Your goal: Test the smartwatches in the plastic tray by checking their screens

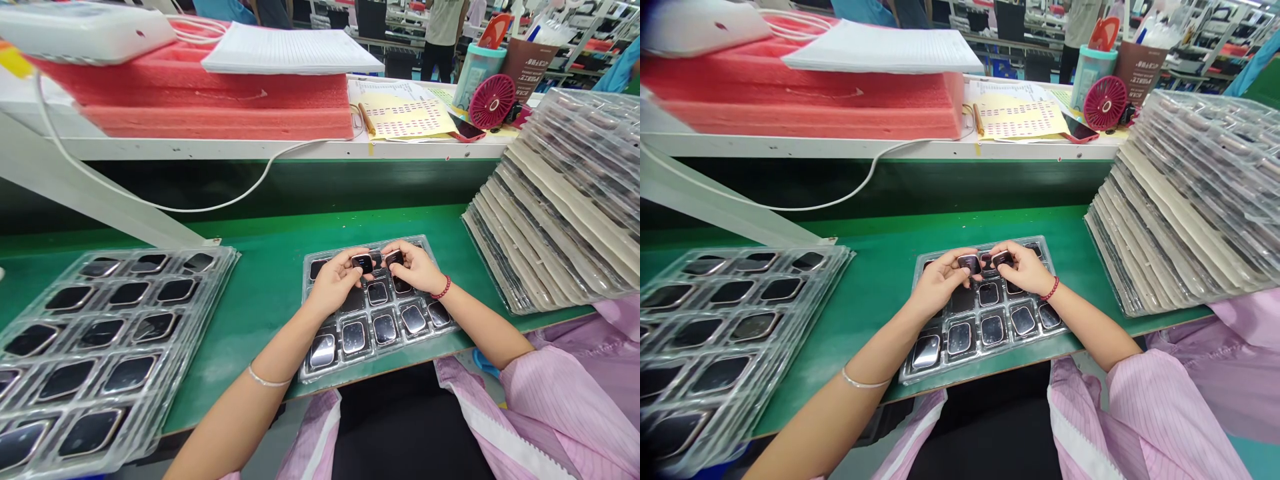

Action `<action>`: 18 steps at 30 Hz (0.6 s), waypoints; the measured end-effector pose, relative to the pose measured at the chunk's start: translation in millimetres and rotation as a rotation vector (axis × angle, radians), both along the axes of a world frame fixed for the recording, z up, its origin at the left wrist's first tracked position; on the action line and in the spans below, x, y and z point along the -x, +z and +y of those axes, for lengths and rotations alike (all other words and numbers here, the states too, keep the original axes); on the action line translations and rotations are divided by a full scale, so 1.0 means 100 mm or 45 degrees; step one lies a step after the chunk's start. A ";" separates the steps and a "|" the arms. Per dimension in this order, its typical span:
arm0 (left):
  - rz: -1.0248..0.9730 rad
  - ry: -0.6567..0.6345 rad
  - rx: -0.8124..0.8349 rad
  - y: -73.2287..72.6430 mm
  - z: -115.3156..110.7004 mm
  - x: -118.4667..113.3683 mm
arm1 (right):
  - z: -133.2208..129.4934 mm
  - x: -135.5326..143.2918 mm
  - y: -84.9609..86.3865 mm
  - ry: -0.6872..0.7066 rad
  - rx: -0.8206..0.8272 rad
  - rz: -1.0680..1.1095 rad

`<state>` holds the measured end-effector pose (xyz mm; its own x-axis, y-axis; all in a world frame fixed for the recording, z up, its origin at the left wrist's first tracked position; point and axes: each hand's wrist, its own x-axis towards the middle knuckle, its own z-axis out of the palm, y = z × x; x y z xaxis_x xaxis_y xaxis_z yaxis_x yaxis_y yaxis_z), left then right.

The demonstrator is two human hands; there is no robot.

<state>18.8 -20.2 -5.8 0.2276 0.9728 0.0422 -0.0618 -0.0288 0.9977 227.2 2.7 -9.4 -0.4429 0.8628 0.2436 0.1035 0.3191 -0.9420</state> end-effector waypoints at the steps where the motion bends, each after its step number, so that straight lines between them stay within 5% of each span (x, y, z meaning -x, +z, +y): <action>1: -0.002 0.002 0.000 0.00 0.00 0.00 | 0.00 0.00 0.00 0.003 -0.002 -0.005; 13: 0.002 0.010 0.082 0.04 -0.01 0.00 | -0.03 0.00 0.04 -0.017 -0.047 -0.061; 18: -0.240 -0.056 0.232 0.04 0.04 0.03 | 0.01 0.01 -0.01 -0.045 0.017 -0.056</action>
